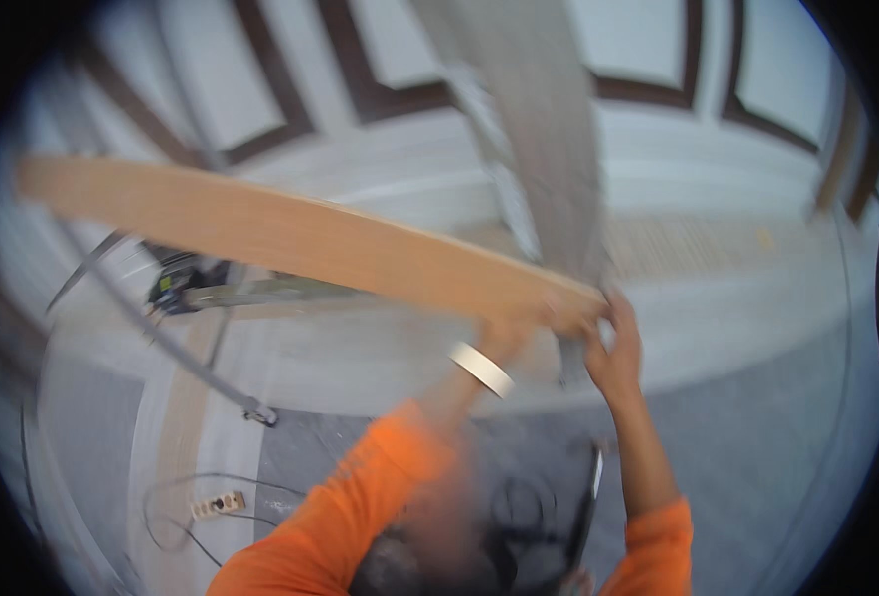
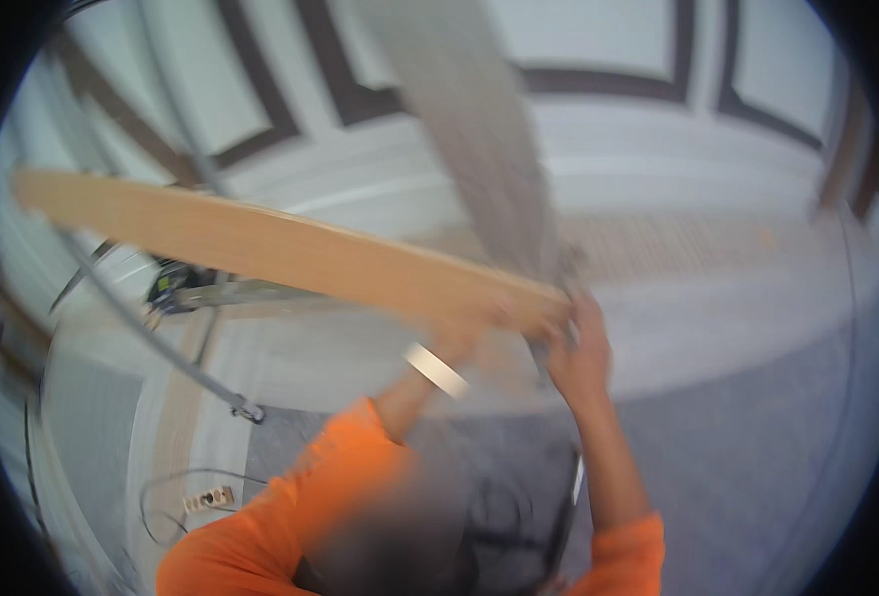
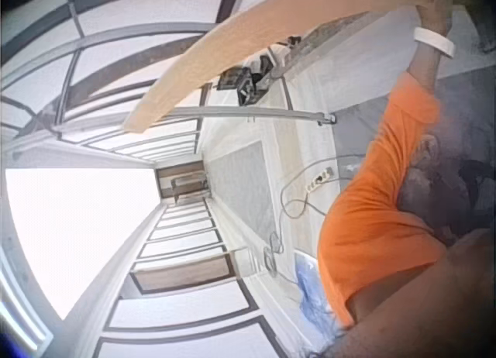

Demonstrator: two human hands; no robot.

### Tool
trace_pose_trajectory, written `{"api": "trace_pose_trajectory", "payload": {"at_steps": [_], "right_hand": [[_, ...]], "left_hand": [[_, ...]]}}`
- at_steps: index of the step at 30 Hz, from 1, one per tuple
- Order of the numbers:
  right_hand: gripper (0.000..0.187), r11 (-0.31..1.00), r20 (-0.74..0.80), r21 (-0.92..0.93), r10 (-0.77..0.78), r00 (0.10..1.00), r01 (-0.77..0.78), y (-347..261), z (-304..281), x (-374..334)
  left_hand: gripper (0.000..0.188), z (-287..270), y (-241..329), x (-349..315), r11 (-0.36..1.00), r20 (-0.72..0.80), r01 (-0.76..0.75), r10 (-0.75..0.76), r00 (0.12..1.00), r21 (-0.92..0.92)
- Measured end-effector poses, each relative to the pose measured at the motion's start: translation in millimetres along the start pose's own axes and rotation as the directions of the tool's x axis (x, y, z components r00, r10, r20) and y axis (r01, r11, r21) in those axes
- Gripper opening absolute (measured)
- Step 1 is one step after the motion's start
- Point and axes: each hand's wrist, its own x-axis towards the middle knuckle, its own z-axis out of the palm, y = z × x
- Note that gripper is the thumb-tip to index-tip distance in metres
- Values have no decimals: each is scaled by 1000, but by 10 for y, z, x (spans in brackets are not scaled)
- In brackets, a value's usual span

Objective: The person uses a power drill to secure a metal frame and then hammers nails into a wooden plank to attach it to the frame. The person works on the floor, manipulating the wood and metal components to assemble a structure.

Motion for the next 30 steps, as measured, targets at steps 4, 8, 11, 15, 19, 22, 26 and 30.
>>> {"api": "trace_pose_trajectory", "payload": {"at_steps": [4,8,11,15,19,22,26,30], "right_hand": [[68,914,-22,65,403,915,-401,81,-239,-421],[56,679,-15,-406,664,748,-611,793,-639,-1789],[58,372,131,-685,909,396,-626,747,-735,-2920],[49,190,104,-722,980,167,-666,446,-542,-3206],[42,156,-38,-578,975,217,-801,352,-350,-3093],[34,69,44,-104,997,65,-992,314,-396,-2919],[20,230,213,346,925,314,-910,-321,-305,-2093],[23,577,-13,468,762,648,-669,-588,-97,-1894]], "left_hand": [[22,35,144,-18,981,-65,-26,39,997,193],[26,194,280,-56,982,-87,-164,172,981,92],[26,116,254,-54,982,-80,-179,184,980,63],[28,64,200,-29,976,-44,-210,212,976,52],[30,61,239,-50,990,-78,-125,130,988,69],[28,120,206,-59,990,-99,-142,142,985,7],[24,-79,264,-37,980,-96,-196,200,975,44],[22,21,277,-51,990,-79,-141,143,987,32]]}}
